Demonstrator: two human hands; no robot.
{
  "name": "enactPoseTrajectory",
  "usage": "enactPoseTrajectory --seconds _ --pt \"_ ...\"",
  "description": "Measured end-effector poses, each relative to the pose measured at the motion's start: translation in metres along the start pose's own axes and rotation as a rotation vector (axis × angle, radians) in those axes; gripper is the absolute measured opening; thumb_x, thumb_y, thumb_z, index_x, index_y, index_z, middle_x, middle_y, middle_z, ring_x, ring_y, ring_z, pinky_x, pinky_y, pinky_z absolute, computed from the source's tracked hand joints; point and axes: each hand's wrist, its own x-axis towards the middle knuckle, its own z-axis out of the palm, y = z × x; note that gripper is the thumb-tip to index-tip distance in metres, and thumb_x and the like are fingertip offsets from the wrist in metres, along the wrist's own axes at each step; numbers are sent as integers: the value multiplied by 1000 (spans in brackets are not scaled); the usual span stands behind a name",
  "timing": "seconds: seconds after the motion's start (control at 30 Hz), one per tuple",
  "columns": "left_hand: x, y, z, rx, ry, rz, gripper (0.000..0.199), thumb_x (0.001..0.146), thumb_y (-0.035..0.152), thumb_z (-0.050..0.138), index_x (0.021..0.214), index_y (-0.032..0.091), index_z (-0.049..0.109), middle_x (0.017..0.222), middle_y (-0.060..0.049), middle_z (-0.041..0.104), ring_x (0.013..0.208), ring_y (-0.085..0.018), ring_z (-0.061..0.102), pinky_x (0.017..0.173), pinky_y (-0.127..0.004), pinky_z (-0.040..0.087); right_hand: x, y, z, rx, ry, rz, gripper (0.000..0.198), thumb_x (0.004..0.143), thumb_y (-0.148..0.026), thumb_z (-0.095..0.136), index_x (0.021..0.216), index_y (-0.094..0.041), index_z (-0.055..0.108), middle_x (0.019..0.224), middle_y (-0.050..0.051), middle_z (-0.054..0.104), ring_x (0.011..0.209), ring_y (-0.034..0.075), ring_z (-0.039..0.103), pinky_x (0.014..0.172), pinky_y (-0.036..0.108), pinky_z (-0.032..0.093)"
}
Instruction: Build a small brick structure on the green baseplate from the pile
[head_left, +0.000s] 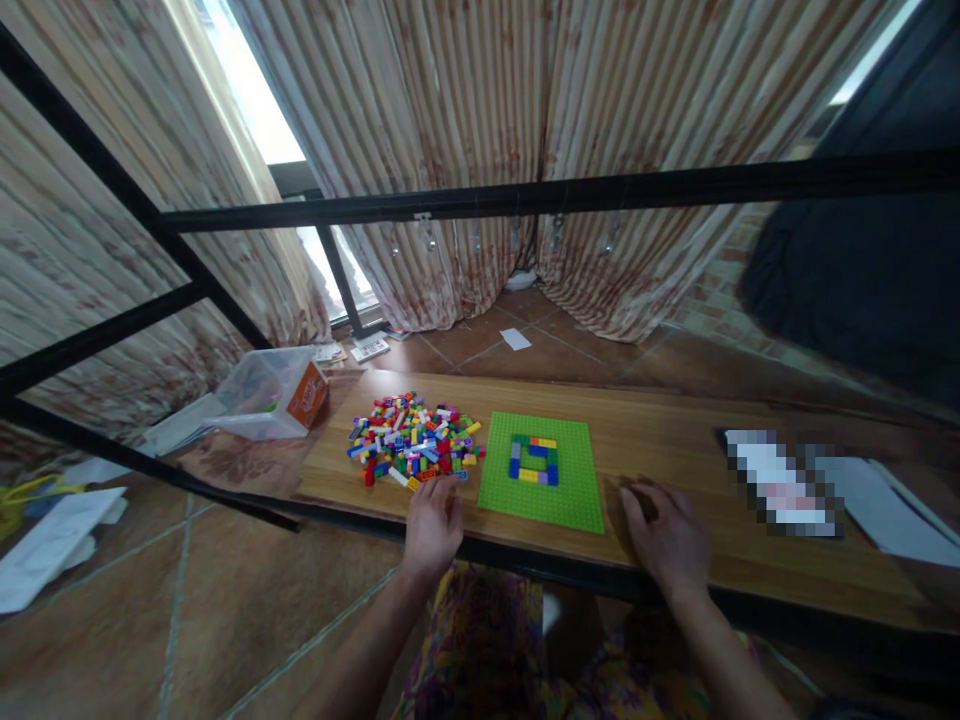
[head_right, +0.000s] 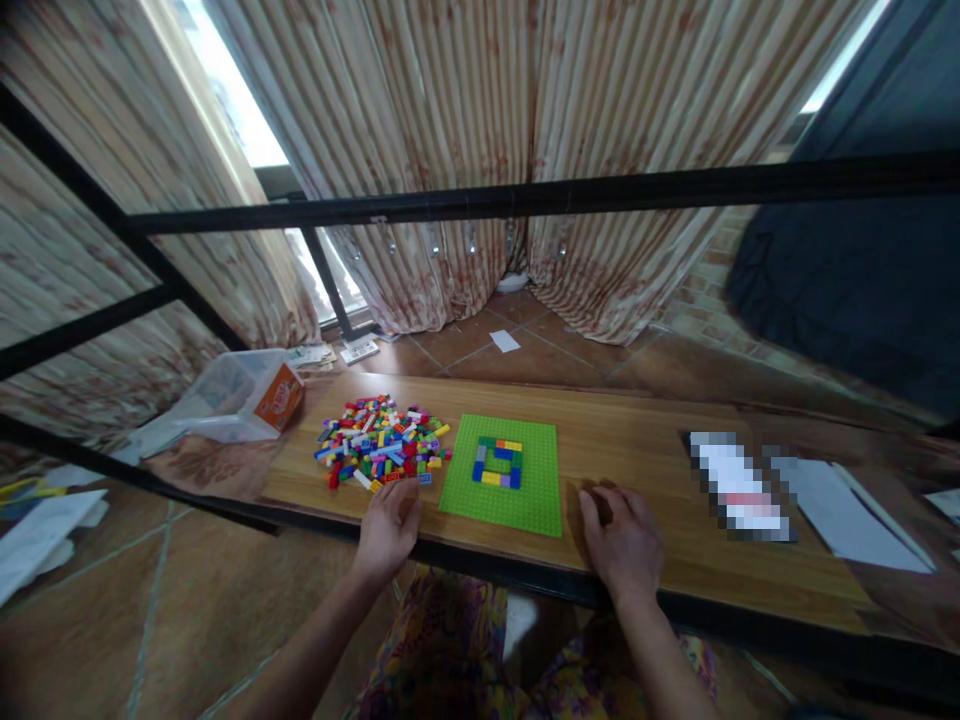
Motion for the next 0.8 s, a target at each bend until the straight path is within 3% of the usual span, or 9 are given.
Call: enactPoseTrajectory --seconds 0.17,0.37,0.57,0.8 --pt "3 -5 -2 21 40 -60 23 84 13 49 103 21 59 100 -6 65 99 -22 60 89 -37 49 0 3 1 -29 -24 10 54 86 -63 41 92 -18 71 99 12 66 90 26 60 79 40 48" --pt "12 -8 5 111 29 11 23 82 11 52 101 20 60 99 -6 64 97 -23 58 87 -38 47 -1 3 1 -34 -21 14 55 86 -63 41 93 -17 70 101 13 66 93 26 60 83 40 48" --pt "20 -7 14 237 19 48 17 86 24 56 101 20 62 98 -8 64 93 -25 57 85 -39 45 -1 2 0 -37 -36 21 53 87 -61 41 94 -17 70 101 13 66 92 26 60 82 39 48" --pt "30 6 21 360 -2 -58 24 85 35 59 99 16 61 96 -10 65 94 -27 57 83 -40 44 -1 1 0 -36 -13 15 51 87 -60 42 93 -17 70 98 13 66 90 25 60 79 38 47"
